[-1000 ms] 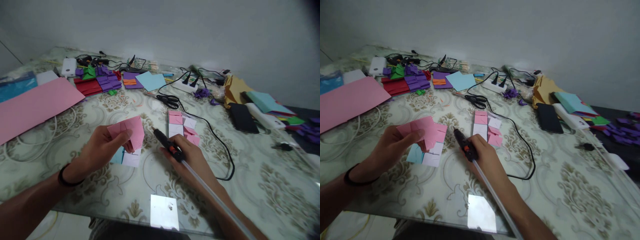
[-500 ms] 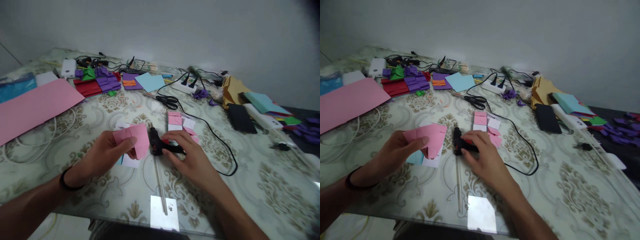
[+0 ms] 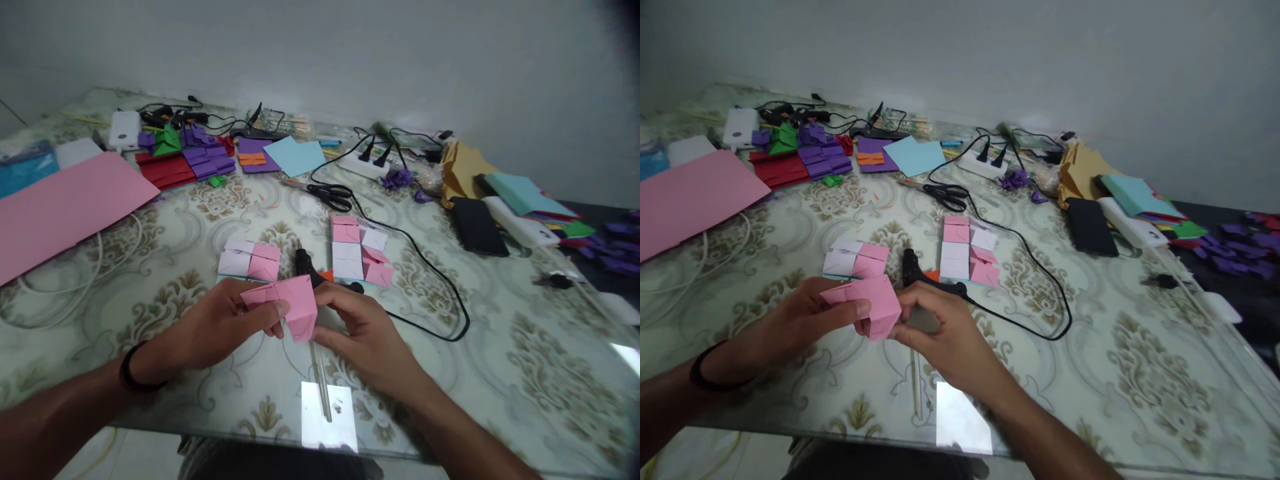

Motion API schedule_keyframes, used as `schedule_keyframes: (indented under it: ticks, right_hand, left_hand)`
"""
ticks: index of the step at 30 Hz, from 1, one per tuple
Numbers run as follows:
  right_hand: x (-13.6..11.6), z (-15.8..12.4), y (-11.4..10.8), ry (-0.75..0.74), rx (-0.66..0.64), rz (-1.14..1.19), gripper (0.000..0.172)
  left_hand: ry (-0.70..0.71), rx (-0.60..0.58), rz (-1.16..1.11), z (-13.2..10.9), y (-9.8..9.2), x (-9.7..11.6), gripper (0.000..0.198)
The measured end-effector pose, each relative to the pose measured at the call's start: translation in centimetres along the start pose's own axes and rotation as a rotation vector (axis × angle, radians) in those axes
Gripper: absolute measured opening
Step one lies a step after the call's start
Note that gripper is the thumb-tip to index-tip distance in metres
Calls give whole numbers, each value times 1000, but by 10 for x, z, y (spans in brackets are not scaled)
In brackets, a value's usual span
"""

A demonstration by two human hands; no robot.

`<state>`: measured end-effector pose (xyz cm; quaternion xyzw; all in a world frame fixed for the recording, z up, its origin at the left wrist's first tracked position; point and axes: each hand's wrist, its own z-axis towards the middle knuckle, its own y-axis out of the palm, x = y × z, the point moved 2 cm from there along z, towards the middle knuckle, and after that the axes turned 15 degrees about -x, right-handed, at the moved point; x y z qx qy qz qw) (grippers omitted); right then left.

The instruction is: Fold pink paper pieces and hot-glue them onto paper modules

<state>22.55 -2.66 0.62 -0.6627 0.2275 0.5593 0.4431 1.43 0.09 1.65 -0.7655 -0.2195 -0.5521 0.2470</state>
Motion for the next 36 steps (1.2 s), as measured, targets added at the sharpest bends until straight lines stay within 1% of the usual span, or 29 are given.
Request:
schedule_keyframes:
  ticks: [3,7,12,16,20,24,28,31,36]
  right_hand:
    - [1,0,0,26,14,48,24]
    - [3,0,2,48,29,80,22]
    - [6,0,4,81,74,90,23]
    - [6,0,5,117,74,87,25]
    - [6,0,5,144,59,96,27]
    - [6,1,6,157,32,92,28]
    - [4,1,6,170,29,83,28]
    - [2,1,5,159,33,54,30]
    - [2,3,10,171,22,30,31]
  left_hand:
    - [15,-6,12,0,-1,1,28]
    - [6,-18,48,-1,-1,2,22]
    - [18,-48,97,-1,-1,-1,25]
    - [22,-64,163,-2,-2,2,23]
    - [24,-20,241,-1,-4,5,25]
    - [29,46,237,1,-6,1,28]
    - [-19,62,274,4,-6,-1,40]
    - [-52,54,291,5,-5,0,41]
    - [-70,1,267,2,-2,0,35]
